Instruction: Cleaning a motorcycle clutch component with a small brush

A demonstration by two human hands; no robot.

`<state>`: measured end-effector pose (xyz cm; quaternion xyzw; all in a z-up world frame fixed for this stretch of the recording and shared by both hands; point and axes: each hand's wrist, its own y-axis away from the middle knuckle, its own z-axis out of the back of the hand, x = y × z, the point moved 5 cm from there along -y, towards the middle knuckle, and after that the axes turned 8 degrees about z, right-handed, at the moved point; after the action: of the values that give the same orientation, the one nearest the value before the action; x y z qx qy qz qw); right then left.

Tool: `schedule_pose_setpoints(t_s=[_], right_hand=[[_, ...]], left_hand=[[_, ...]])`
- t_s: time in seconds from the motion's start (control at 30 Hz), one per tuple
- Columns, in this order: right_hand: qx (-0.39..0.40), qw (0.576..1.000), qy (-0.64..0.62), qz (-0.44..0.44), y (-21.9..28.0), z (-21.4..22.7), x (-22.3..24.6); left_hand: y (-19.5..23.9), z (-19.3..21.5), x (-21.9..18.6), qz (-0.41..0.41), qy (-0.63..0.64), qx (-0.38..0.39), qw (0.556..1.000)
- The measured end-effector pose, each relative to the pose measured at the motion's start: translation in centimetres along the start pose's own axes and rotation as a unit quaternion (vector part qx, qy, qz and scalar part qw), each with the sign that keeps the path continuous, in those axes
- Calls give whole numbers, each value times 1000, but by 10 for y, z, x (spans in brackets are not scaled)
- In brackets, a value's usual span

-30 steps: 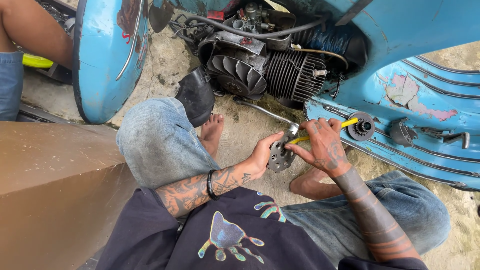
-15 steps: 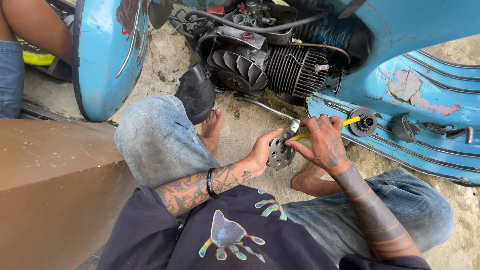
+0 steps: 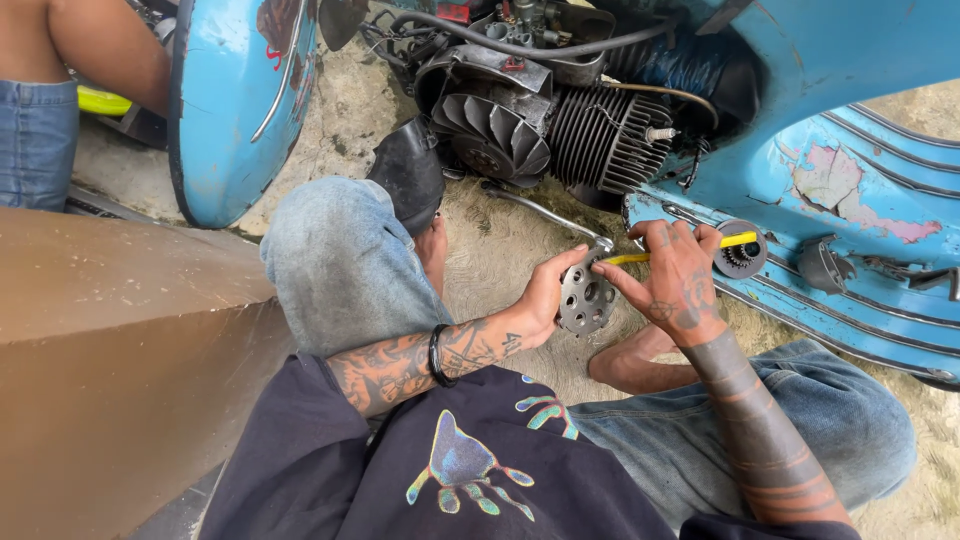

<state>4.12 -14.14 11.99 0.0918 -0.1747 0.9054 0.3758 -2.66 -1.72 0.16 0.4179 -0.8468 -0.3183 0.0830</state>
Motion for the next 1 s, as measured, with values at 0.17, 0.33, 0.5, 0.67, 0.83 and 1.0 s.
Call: schedule_pose_setpoints(t_s=[0.17,0.33,0.5,0.67,0.83,1.0], right_hand=[[-3,1000,-23,-14,5,1,-5],[2,999,-30,-12,5,1,1],[-6,999,-41,-20,5,1,1],[-15,999,-33,-20,0,6,5],[-10,997,-74,-29,1,1,2],[-9,995,-94,-32,2,-5,-4]], left_hand=[[-5,3,5,-2,4,15,1000],[-8,6,5,-6,5,12,1000],[-2,-1,3,-8,10,20,1000],[-1,-3,2,-10,0,17,1000],[8,-9,-3,-7,1,17,1000],[-3,0,2,-2,1,20,1000]])
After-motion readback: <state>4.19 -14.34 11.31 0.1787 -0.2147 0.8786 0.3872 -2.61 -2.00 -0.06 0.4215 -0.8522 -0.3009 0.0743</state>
